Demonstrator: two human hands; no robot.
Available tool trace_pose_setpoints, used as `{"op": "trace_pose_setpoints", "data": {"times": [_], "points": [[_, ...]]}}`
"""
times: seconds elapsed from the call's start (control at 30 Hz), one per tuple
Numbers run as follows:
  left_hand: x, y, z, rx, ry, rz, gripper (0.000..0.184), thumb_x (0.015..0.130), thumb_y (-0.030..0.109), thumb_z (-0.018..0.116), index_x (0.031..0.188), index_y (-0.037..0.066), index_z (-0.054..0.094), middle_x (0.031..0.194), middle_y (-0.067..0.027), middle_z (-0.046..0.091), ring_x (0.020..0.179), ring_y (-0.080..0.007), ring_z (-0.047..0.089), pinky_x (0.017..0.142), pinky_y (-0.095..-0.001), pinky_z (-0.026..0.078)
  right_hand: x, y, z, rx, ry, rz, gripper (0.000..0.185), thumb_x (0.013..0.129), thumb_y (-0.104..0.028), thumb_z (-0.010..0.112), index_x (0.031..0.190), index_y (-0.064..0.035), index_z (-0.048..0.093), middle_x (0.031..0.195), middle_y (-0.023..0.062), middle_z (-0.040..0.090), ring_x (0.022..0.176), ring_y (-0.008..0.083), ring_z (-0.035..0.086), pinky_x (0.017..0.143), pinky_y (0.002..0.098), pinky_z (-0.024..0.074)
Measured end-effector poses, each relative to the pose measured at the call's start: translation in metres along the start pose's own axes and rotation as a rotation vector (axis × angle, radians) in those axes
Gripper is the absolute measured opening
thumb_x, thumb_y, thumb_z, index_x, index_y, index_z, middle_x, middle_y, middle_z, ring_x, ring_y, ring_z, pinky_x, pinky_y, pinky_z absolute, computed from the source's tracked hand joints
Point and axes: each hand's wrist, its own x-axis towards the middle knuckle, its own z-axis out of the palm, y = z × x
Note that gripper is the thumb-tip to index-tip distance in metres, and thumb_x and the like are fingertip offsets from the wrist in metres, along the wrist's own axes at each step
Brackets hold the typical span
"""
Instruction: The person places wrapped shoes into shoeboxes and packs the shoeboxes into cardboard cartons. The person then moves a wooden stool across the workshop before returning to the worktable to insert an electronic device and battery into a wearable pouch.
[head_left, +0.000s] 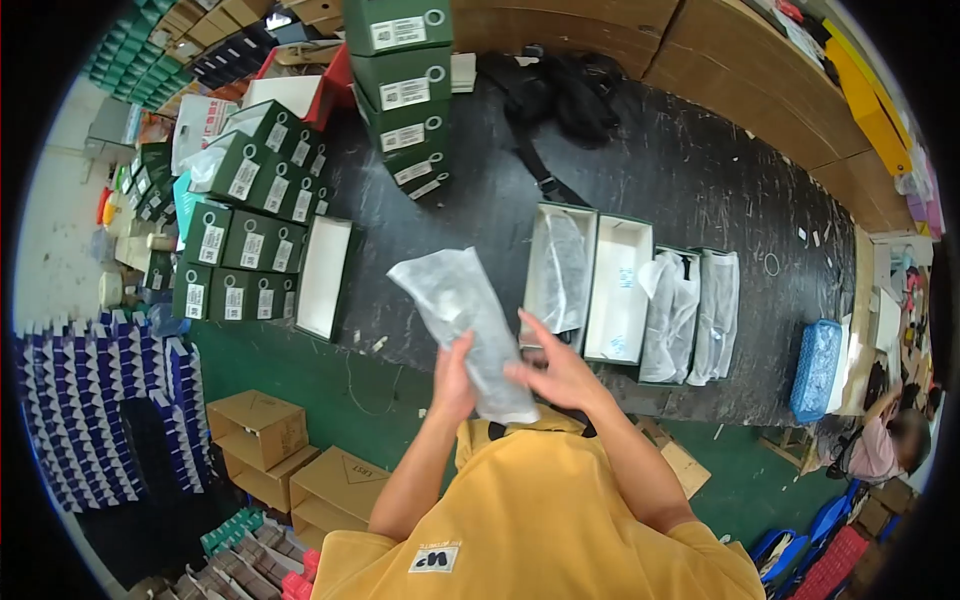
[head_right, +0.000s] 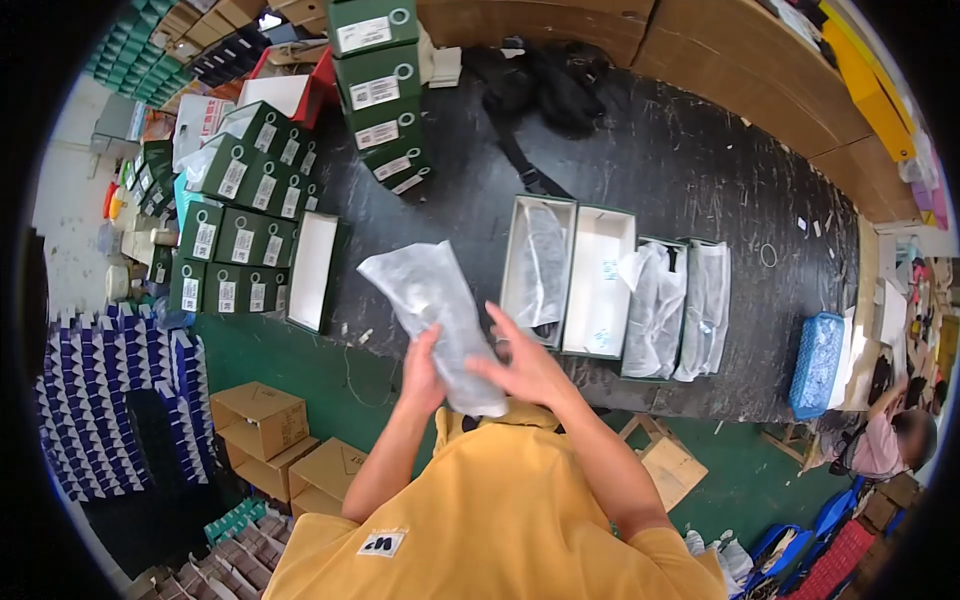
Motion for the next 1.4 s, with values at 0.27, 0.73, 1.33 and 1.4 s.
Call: {"op": "trace_pose_setpoints", "data": {"times": [0.27, 0.73, 1.33, 1.4], "points": [[0.092, -0.095, 0.058, 0.842, -0.128, 0.008, 0.071, 0.101, 0.040, 0.054, 0.150, -0.008, 0.036, 0.153, -0.0212, 0.045, 0.141, -0.0276, 0.043, 0.117, -0.0452, 0.031, -0.055, 0.059, -0.024, 0.377, 0.640, -0.139, 0.072, 0.080, -0.001, 0.076, 0.144, 0.0001, 0.044, 0.133, 0.0111, 0.060, 0.120, 0.0221, 0.058, 0.107, 0.0360, 0.0434], [0.171, -0.114, 0.079, 1.334, 0.089, 0.208, 0.060, 0.071, 0.037, 0.081, 0.109, -0.007, 0.066, 0.102, -0.0286, 0.071, 0.101, -0.0403, 0.070, 0.089, -0.0453, 0.055, -0.136, 0.093, -0.072, 0.910, 0.819, -0.081, 0.062, 0.088, -0.001, 0.070, 0.145, 0.0003, 0.045, 0.131, 0.0103, 0.062, 0.117, 0.0212, 0.060, 0.103, 0.0354, 0.0466], [0.145, -0.121, 0.066, 1.576, -0.003, 0.418, 0.079, 0.086, 0.024, 0.072, 0.147, -0.009, 0.033, 0.142, -0.0324, 0.048, 0.133, -0.0442, 0.047, 0.112, -0.0447, 0.036, -0.011, 0.135, -0.071, -0.508, 0.755, 0.001, 0.072, 0.086, -0.010, 0.065, 0.151, -0.0047, 0.034, 0.144, 0.0365, 0.039, 0.131, 0.0509, 0.045, 0.106, 0.0503, 0.0453], [0.131, -0.115, 0.059, 1.669, -0.119, 0.444, 0.083, 0.086, 0.020, 0.071, 0.151, -0.008, 0.028, 0.150, -0.0314, 0.040, 0.140, -0.0443, 0.037, 0.118, -0.0444, 0.030, -0.008, 0.146, -0.062, -0.630, 0.745, -0.019, 0.065, 0.080, -0.006, 0.064, 0.142, -0.0009, 0.047, 0.145, 0.0302, 0.043, 0.132, 0.0455, 0.046, 0.103, 0.0502, 0.0480]]}}
